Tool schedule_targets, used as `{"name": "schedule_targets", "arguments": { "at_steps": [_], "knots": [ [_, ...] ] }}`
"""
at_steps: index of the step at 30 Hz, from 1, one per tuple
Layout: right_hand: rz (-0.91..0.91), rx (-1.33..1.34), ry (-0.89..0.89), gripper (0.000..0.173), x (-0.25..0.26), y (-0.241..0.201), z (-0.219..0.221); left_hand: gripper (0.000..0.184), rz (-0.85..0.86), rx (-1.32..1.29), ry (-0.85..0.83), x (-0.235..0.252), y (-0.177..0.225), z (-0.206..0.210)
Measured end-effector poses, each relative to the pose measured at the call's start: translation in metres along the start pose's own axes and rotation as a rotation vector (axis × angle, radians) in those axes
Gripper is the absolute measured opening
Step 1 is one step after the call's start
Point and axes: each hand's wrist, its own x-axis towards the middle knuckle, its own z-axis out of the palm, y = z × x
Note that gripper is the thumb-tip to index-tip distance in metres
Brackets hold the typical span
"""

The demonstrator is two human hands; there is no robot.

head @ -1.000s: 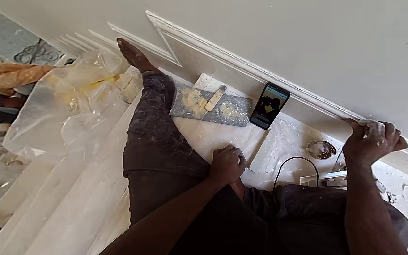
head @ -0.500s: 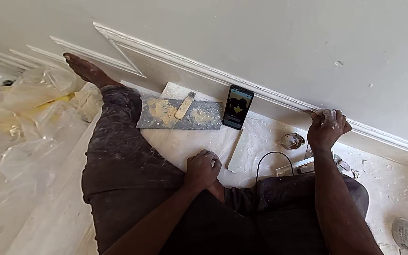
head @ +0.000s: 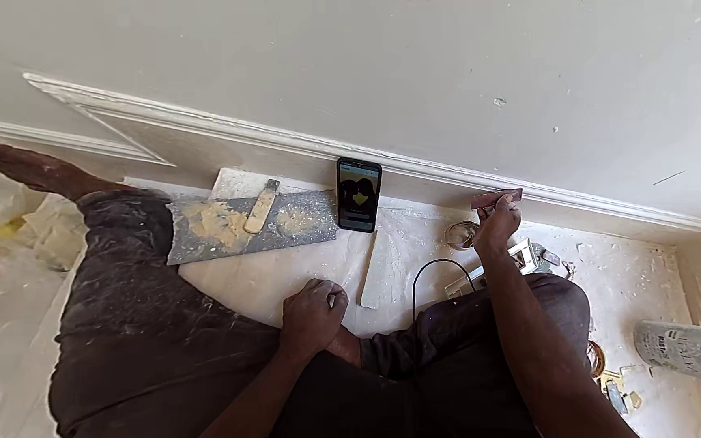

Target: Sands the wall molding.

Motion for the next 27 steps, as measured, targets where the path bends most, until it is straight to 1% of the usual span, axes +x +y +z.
{"name": "schedule_targets", "arguments": {
  "at_steps": [2, 5, 7, 11, 15, 18, 22, 27],
  "knots": [
    [-0.023, 0.009, 0.036, 0.022, 0.002, 0.000, 0.003, 0.026, -0.001, 0.010, -0.009, 0.000, 0.000, 0.000],
    [-0.043, -0.049, 0.069, 0.024, 0.003, -0.002, 0.001, 0.027, -0.004, 0.028, -0.021, 0.000, 0.000, 0.000],
    [-0.041, -0.091, 0.098, 0.028, 0.001, -0.007, 0.001, 0.027, 0.004, 0.030, -0.012, 0.001, 0.000, 0.000],
    [0.031, -0.006, 0.166, 0.034, 0.005, -0.016, -0.001, 0.028, 0.016, 0.033, 0.008, 0.001, -0.002, 0.002],
    [0.100, 0.027, 0.124, 0.037, 0.008, -0.011, 0.001, 0.027, 0.009, 0.039, 0.009, 0.001, -0.003, 0.003],
    [0.060, 0.035, 0.112, 0.035, 0.002, -0.013, 0.002, 0.028, 0.013, 0.038, 0.012, 0.000, -0.002, 0.003],
    [-0.019, 0.080, 0.123, 0.033, -0.002, -0.028, -0.003, 0.028, 0.015, 0.026, 0.020, 0.000, -0.002, 0.004],
    [-0.033, 0.060, 0.195, 0.034, 0.028, -0.033, -0.010, 0.031, 0.034, 0.023, 0.018, 0.000, -0.005, 0.006]
  ]
}}
